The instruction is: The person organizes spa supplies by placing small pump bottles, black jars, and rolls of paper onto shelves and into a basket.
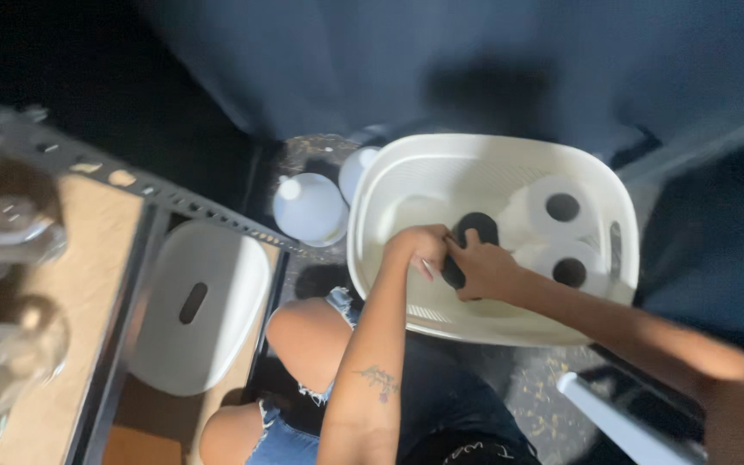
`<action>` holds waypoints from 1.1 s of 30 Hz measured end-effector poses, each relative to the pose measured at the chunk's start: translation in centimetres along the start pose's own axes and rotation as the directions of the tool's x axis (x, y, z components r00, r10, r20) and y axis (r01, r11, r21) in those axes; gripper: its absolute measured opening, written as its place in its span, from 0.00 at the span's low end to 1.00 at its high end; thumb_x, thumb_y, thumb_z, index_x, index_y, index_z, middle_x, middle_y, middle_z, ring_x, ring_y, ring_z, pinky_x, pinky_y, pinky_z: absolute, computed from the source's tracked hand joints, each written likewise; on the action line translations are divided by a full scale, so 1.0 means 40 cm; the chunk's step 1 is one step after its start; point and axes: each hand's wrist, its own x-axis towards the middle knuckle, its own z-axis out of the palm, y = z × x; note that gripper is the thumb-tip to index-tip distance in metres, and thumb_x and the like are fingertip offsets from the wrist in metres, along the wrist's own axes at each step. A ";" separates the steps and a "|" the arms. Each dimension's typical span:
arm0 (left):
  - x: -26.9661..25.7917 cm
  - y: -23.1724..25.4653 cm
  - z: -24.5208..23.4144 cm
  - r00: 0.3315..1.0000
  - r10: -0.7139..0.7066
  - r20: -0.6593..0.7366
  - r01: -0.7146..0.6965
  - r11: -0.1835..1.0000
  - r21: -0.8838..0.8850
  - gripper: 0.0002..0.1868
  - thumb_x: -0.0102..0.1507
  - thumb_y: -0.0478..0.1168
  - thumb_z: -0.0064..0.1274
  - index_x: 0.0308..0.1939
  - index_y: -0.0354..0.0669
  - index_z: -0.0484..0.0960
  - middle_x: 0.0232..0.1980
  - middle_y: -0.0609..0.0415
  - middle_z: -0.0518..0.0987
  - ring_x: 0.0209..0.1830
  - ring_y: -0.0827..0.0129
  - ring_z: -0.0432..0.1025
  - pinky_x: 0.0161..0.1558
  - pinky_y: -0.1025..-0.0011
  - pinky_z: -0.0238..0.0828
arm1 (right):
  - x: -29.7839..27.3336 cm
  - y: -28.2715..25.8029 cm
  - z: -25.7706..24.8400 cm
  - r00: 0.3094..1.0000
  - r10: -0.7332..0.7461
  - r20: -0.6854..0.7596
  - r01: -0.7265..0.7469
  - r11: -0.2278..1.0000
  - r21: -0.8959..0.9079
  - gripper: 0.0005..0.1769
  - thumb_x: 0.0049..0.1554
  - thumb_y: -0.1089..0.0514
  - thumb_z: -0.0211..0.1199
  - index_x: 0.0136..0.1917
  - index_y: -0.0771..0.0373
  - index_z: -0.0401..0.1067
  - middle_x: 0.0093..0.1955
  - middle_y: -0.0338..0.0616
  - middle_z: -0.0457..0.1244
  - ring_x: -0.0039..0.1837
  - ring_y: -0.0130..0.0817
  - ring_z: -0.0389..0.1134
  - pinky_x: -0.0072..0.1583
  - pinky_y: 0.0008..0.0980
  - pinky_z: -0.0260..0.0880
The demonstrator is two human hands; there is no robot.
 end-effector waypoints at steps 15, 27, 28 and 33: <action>-0.769 -0.137 0.113 0.406 0.699 -0.588 -0.467 0.712 0.524 0.46 0.50 0.44 0.63 0.71 0.46 0.60 0.59 0.50 0.80 0.51 0.57 0.80 0.52 0.64 0.73 | -0.112 -0.356 -0.344 0.812 -0.295 -0.503 0.425 0.890 0.165 0.51 0.32 0.57 0.80 0.70 0.53 0.68 0.65 0.41 0.64 0.69 0.37 0.66 0.66 0.35 0.64; -1.222 -0.466 0.490 -0.288 0.365 -0.886 -0.549 0.695 0.464 0.39 0.59 0.43 0.62 0.73 0.54 0.64 0.68 0.50 0.66 0.60 0.67 0.72 0.58 0.70 0.83 | -0.275 -0.907 -0.412 0.342 -0.842 -0.417 0.933 0.357 0.045 0.50 0.36 0.51 0.81 0.69 0.65 0.67 0.69 0.49 0.64 0.71 0.39 0.65 0.67 0.35 0.65; -1.241 -0.493 0.517 -0.307 0.349 -0.885 -0.541 0.702 0.464 0.39 0.59 0.43 0.62 0.73 0.54 0.64 0.68 0.50 0.66 0.60 0.67 0.72 0.58 0.70 0.83 | -0.290 -0.952 -0.397 0.320 -0.854 -0.410 0.942 0.333 0.043 0.50 0.36 0.51 0.81 0.69 0.65 0.67 0.69 0.49 0.64 0.71 0.39 0.65 0.67 0.35 0.65; -1.315 -0.635 0.630 -0.452 -0.024 -0.892 -0.798 0.457 0.392 0.43 0.52 0.31 0.66 0.71 0.41 0.64 0.52 0.47 0.78 0.48 0.70 0.77 0.56 0.73 0.77 | -0.357 -1.167 -0.308 0.186 -0.900 -0.394 0.968 0.100 0.228 0.49 0.38 0.52 0.82 0.70 0.62 0.66 0.67 0.46 0.66 0.63 0.34 0.73 0.66 0.31 0.70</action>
